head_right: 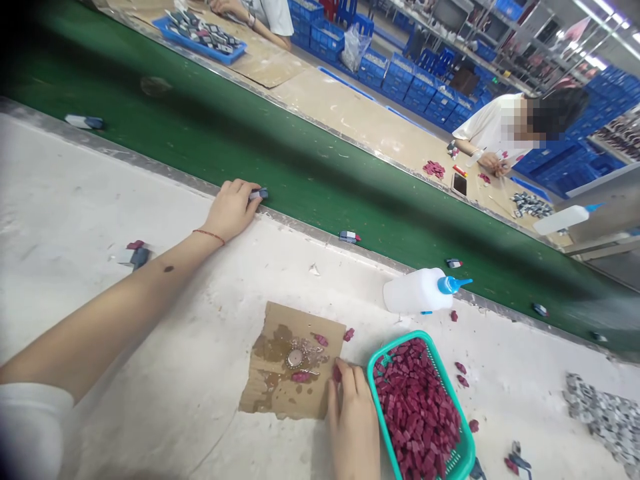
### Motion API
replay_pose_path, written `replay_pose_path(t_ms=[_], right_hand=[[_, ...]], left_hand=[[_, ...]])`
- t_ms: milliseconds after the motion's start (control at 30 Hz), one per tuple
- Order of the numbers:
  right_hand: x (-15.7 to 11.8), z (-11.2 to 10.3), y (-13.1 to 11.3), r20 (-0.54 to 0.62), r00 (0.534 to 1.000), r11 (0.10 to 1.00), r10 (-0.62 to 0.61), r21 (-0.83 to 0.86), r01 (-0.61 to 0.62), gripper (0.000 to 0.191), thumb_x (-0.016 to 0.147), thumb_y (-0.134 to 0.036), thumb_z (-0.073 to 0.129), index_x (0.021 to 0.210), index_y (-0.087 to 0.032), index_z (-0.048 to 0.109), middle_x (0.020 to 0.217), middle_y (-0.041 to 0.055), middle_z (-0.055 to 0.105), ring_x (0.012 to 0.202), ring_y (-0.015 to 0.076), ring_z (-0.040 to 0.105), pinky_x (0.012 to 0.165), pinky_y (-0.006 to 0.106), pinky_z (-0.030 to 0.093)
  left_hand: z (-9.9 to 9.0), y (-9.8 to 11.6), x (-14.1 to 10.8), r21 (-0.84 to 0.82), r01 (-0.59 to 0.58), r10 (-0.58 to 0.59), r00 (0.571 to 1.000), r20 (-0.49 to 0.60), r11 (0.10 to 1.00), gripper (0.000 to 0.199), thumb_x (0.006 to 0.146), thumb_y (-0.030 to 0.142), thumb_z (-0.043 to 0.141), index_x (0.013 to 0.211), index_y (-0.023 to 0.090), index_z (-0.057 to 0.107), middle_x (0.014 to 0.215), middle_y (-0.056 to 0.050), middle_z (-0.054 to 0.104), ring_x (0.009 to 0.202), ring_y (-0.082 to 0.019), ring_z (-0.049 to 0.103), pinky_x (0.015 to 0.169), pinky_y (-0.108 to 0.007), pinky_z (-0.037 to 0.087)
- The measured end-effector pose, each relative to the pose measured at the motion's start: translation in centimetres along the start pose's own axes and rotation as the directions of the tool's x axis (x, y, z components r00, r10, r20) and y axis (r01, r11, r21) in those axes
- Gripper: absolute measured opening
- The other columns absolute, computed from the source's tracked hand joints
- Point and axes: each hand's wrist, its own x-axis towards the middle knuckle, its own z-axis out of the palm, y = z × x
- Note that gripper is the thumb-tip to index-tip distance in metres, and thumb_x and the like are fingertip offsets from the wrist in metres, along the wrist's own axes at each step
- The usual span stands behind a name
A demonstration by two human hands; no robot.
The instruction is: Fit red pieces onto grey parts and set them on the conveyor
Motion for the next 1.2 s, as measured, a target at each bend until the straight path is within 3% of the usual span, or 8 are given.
replay_pose_path(t_ms=[133, 300, 433, 567, 667, 800, 933, 1200], right_hand=[[0.1, 0.1, -0.6, -0.047, 0.998, 0.995, 0.030, 0.092, -0.025, 0.020, 0.096, -0.023, 0.046, 0.096, -0.024, 0.066, 0.093, 0.0064, 0.069, 0.085, 0.0226, 0.068, 0.074, 0.033, 0.055], [0.5, -0.3, -1.6, -0.042, 0.993, 0.914, 0.111, 0.397, -0.086, 0.023, 0.095, -0.038, 0.052, 0.097, -0.021, 0.068, 0.094, 0.0085, 0.072, 0.086, 0.0231, 0.069, 0.071, 0.030, 0.057], [2.0, -0.5, -2.7, -0.007, 0.998, 0.862, 0.067, 0.504, -0.055, 0.027, 0.093, -0.041, 0.055, 0.098, -0.021, 0.072, 0.090, 0.0081, 0.074, 0.079, 0.0216, 0.070, 0.066, 0.027, 0.057], [3.5, 0.0, -3.1, 0.006, 0.994, 0.900, -0.112, 0.425, 0.099, 0.022, 0.094, -0.035, 0.056, 0.100, -0.024, 0.074, 0.096, 0.0073, 0.075, 0.090, 0.0227, 0.071, 0.079, 0.031, 0.058], [3.9, 0.5, -3.0, 0.047, 0.985, 0.934, -0.165, 0.330, 0.141, 0.017, 0.094, -0.032, 0.057, 0.101, -0.024, 0.070, 0.090, 0.0049, 0.075, 0.079, 0.0205, 0.072, 0.074, 0.030, 0.057], [4.2, 1.1, -2.7, 0.064, 0.961, 0.943, -0.271, 0.216, 0.252, 0.021, 0.097, -0.032, 0.052, 0.088, -0.024, 0.068, 0.079, 0.0031, 0.072, 0.072, 0.0198, 0.069, 0.067, 0.029, 0.055], [4.3, 1.1, -2.8, 0.059, 0.929, 0.926, -0.365, 0.130, 0.355, 0.024, 0.099, -0.026, 0.047, 0.093, -0.025, 0.070, 0.082, 0.0042, 0.071, 0.078, 0.0211, 0.069, 0.070, 0.029, 0.055], [4.3, 1.4, -3.2, 0.121, 0.843, 0.842, -0.523, -0.076, 0.534, 0.036, 0.103, -0.020, 0.032, 0.089, -0.021, 0.065, 0.078, 0.0048, 0.069, 0.068, 0.0187, 0.066, 0.058, 0.028, 0.053]], left_hand=[[-1.1, 1.1, -0.5, -0.258, 0.092, -0.112, 0.992, -0.065, 0.962, 0.027, 0.093, 0.025, 0.040, 0.112, 0.016, 0.058, 0.121, -0.016, 0.058, 0.120, -0.034, 0.047, 0.109, -0.048, 0.030], [-2.3, 3.3, -3.3, -0.698, 0.340, -0.415, 0.907, 0.066, 0.631, 0.022, 0.097, 0.026, 0.036, 0.089, 0.018, 0.055, 0.093, -0.007, 0.065, 0.084, -0.020, 0.060, 0.084, -0.036, 0.047], [-3.0, 5.4, -7.5, -0.741, 0.456, -0.357, 0.883, 0.306, 0.493, 0.030, 0.093, 0.040, 0.044, 0.080, 0.017, 0.057, 0.074, -0.005, 0.066, 0.055, -0.014, 0.055, 0.053, -0.028, 0.044], [-3.9, 7.7, -11.9, -0.731, 0.603, -0.194, 0.797, 0.572, 0.321, 0.028, 0.079, 0.042, 0.066, 0.086, 0.015, 0.063, 0.084, -0.008, 0.071, 0.059, -0.015, 0.060, 0.052, -0.027, 0.043], [-4.3, 8.9, -14.6, -0.704, 0.663, -0.095, 0.742, 0.664, 0.253, 0.034, 0.076, 0.043, 0.071, 0.095, 0.016, 0.063, 0.090, -0.009, 0.074, 0.072, -0.019, 0.067, 0.059, -0.028, 0.046], [-4.4, 9.6, -16.7, -0.676, 0.708, -0.039, 0.696, 0.717, 0.203, 0.031, 0.077, 0.043, 0.072, 0.092, 0.018, 0.062, 0.093, -0.008, 0.075, 0.084, -0.021, 0.068, 0.071, -0.032, 0.049], [-4.6, 10.0, -17.4, -0.704, 0.685, -0.052, 0.723, 0.689, 0.187, 0.029, 0.068, 0.036, 0.080, 0.087, 0.018, 0.068, 0.099, -0.007, 0.074, 0.095, -0.022, 0.065, 0.083, -0.033, 0.050], [-5.1, 10.2, -17.7, -0.666, 0.745, -0.170, 0.660, 0.732, 0.028, 0.035, 0.059, 0.032, 0.088, 0.085, 0.017, 0.071, 0.085, -0.003, 0.073, 0.084, -0.018, 0.064, 0.082, -0.029, 0.049]])
